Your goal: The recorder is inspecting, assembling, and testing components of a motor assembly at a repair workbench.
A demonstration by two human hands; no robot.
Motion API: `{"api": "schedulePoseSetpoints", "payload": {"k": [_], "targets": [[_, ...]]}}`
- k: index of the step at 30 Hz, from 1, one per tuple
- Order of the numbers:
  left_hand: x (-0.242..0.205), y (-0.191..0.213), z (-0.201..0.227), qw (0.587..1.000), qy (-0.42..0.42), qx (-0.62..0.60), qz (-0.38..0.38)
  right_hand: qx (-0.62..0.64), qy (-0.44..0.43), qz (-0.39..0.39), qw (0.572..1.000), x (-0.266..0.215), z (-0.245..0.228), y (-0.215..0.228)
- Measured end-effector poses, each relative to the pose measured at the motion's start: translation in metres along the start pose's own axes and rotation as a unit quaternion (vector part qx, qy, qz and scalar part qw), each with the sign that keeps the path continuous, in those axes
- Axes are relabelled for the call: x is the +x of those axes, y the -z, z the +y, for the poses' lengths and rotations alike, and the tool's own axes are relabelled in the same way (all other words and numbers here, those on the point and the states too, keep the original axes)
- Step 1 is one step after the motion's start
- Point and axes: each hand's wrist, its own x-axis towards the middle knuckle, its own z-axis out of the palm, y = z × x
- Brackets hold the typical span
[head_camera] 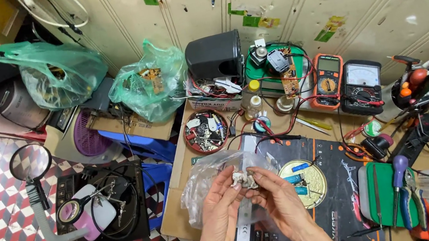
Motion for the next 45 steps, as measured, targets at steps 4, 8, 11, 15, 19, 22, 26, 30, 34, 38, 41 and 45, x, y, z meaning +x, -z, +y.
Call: {"api": "schedulePoseSetpoints", "payload": {"k": [4,8,11,15,19,22,26,30,34,38,41,45], "targets": [[0.009,0.001,-0.008,0.996,-0.009,0.085,0.003,-0.025,0.014,-0.016,0.999,-0.019,-0.015,-0.015],[0.003,-0.020,0.001,0.961,-0.044,0.273,0.007,-0.109,0.044,-0.005,0.993,-0.014,-0.010,-0.002],[-0.008,-0.038,0.011,0.907,-0.078,0.413,-0.003,-0.145,0.057,0.008,0.988,-0.008,-0.005,0.013],[-0.023,-0.059,0.029,0.862,-0.121,0.490,-0.043,-0.084,0.063,0.007,0.994,-0.015,-0.012,0.014],[-0.021,-0.051,0.027,0.851,-0.184,0.489,-0.050,-0.093,0.093,0.029,0.991,-0.013,-0.006,0.022],[-0.013,-0.039,0.019,0.888,-0.107,0.442,-0.072,-0.114,0.110,0.017,0.987,-0.015,-0.006,0.021],[-0.009,-0.026,0.007,0.953,-0.018,0.267,-0.139,-0.101,0.099,-0.007,0.990,-0.015,-0.003,0.020],[-0.005,-0.026,0.001,0.972,0.022,0.192,-0.132,-0.085,0.089,-0.014,0.992,-0.021,-0.006,0.013],[-0.004,-0.026,0.005,0.975,0.006,0.197,-0.103,-0.071,0.038,0.011,0.997,-0.034,-0.024,-0.010],[-0.005,-0.031,0.007,0.979,-0.002,0.170,-0.111,-0.010,0.046,-0.020,0.999,-0.025,-0.018,0.002],[-0.003,-0.028,0.001,0.982,-0.009,0.171,-0.080,0.032,0.045,-0.013,0.998,-0.022,-0.016,0.005],[-0.004,-0.032,0.002,0.984,-0.014,0.169,-0.052,0.024,0.074,-0.026,0.997,-0.027,-0.025,-0.001]]}}
